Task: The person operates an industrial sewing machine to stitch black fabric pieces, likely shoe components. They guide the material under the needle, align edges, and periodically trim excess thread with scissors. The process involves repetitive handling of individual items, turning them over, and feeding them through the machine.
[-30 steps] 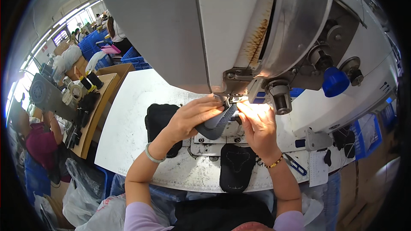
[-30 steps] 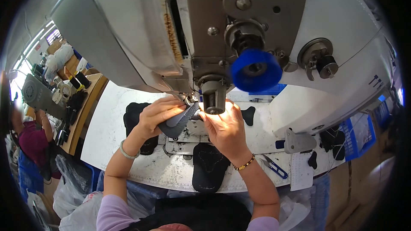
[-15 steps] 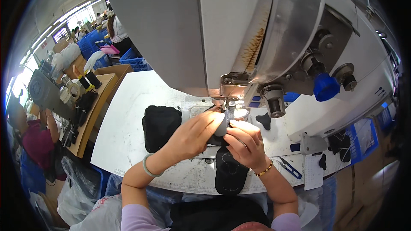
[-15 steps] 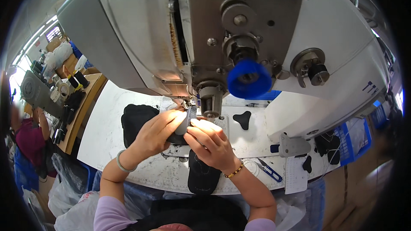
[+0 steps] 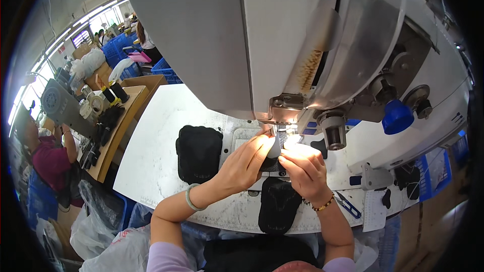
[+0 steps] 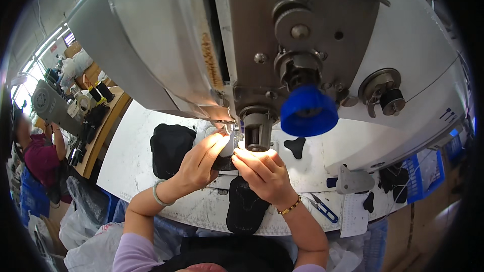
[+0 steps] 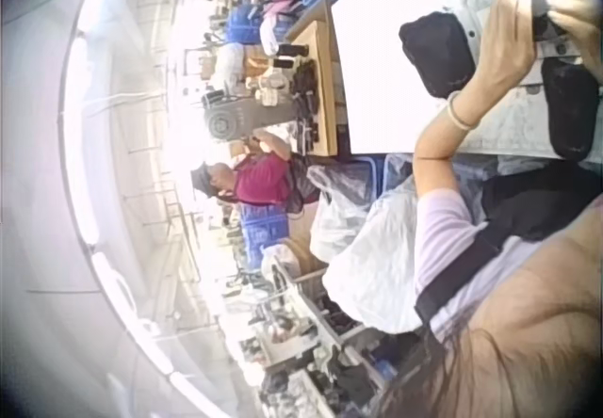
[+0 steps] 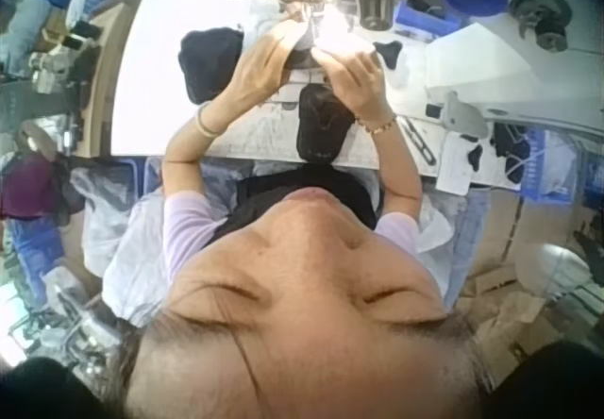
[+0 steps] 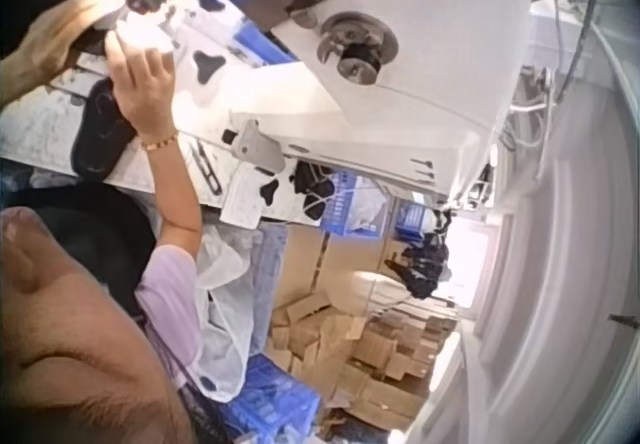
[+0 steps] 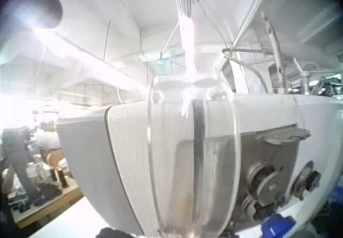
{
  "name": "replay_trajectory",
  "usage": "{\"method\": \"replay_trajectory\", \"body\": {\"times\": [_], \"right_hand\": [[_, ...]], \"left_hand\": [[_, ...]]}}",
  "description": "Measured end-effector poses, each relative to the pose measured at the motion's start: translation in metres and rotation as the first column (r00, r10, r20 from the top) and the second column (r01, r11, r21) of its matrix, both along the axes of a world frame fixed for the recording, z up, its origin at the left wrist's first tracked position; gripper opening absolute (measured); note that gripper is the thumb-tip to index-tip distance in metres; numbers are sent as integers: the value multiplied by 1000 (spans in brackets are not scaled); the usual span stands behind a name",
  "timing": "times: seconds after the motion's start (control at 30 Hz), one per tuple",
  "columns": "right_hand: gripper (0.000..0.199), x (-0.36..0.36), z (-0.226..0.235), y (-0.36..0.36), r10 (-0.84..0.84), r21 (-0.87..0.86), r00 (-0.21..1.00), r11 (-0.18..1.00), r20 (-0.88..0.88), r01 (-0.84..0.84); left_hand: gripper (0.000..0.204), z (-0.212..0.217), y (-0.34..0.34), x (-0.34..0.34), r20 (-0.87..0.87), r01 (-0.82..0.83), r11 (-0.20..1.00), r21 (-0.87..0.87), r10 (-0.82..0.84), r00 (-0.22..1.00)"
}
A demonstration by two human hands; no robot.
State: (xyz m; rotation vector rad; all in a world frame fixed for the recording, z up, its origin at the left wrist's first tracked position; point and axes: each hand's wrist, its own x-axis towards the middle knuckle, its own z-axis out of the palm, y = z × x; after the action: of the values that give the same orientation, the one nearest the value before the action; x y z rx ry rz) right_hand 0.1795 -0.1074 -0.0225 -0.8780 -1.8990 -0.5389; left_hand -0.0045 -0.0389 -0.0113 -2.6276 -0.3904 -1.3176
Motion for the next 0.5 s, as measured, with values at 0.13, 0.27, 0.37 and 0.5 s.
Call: {"method": "replay_trajectory", "body": {"times": [0.13, 0.27, 0.37, 0.5], "right_hand": [[28, -1, 1, 2, -19, -11, 1000, 1000, -11, 19], [28, -2, 0, 6, -31, -20, 999, 999, -27, 30], [30, -5, 1, 4, -58, -58, 998, 997, -38, 56], [33, -7, -1, 7, -112, -73, 993, 991, -48, 108]], "left_hand": [[48, -4, 6, 0, 14, 15, 1000, -12, -15, 1000], [49, -6, 13, -2, 16, 45, 998, -37, -44, 999], [51, -4, 20, -1, 23, 76, 995, -65, -74, 997], [50, -6, 25, -2, 58, 86, 988, -132, -79, 995]]}}
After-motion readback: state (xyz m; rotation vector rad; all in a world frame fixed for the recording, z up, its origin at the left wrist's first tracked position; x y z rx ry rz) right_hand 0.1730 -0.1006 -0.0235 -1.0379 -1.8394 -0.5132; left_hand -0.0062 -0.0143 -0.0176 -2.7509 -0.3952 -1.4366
